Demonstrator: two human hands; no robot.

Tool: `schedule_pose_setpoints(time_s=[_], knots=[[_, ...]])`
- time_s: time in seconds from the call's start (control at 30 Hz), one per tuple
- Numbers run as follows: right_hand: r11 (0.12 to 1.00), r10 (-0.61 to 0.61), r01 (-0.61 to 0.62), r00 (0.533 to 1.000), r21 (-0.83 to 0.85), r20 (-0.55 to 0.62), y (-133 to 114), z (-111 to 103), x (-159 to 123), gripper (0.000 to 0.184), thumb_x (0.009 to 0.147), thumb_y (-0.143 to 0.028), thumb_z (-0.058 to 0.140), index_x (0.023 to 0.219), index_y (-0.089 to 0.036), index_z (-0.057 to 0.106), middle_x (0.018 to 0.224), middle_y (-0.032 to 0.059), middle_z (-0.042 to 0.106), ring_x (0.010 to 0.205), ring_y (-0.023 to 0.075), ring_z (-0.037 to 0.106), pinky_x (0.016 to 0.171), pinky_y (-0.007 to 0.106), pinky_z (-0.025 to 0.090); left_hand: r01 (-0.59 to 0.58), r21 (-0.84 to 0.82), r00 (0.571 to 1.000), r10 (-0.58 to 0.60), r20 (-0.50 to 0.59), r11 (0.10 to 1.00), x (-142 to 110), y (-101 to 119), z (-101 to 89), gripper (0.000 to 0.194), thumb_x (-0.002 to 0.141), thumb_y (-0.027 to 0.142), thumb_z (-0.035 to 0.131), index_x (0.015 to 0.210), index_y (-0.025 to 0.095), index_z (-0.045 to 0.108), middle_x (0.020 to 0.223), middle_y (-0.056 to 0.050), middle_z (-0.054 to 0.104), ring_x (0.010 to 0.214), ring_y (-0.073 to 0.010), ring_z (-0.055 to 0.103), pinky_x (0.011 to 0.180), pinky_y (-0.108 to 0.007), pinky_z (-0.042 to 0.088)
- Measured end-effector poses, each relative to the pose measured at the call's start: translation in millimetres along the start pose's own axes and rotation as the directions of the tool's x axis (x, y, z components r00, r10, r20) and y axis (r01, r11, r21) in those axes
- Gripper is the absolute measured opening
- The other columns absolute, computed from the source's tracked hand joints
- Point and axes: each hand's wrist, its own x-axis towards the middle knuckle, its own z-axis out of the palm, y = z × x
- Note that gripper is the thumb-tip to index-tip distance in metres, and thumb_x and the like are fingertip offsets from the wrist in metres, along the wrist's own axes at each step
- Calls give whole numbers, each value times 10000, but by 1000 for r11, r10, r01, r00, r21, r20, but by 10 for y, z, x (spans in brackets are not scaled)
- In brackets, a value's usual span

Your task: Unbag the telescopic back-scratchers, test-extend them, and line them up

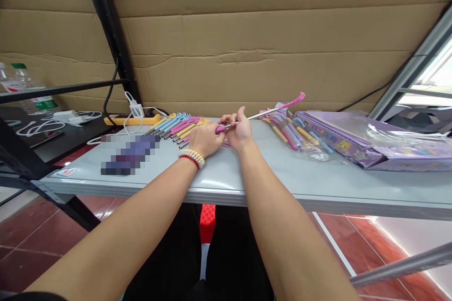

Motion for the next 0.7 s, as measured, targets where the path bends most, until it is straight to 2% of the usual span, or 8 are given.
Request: schedule_pose_setpoints(time_s=[0.23,0.43,0.57,0.7], knots=[[999,41,-41,999,34,-3,-9,-18,4,640,810,-631,501,498,-198,148,507,12,510,505,137,532,501,279,460,-2,30,1000,2,-1,1000,-9,-18,-3,279,840,370,443,950,231,659,892,-65,698,833,-224,644,703,-306,440],[981,117,-116,993,158,7,-63,-4,-32,665,809,-631,500,524,-185,98,421,-20,362,476,129,480,500,268,441,-25,40,1000,26,-17,999,-33,-1,-3,258,832,357,442,881,234,664,833,-44,699,781,-207,644,661,-297,438],[969,92,-76,994,236,-58,-97,23,-29,648,845,-635,427,530,-183,84,376,-33,270,410,116,396,460,262,411,-39,17,999,39,-37,999,-25,39,8,272,819,397,450,864,232,662,787,-39,696,720,-211,643,607,-298,423],[957,38,3,990,290,-134,-148,25,-26,629,881,-632,334,520,-179,89,353,-40,227,359,99,313,425,256,382,-107,-49,994,106,-18,993,-20,89,-1,394,807,547,447,867,213,647,755,-40,684,691,-211,633,594,-298,416]])
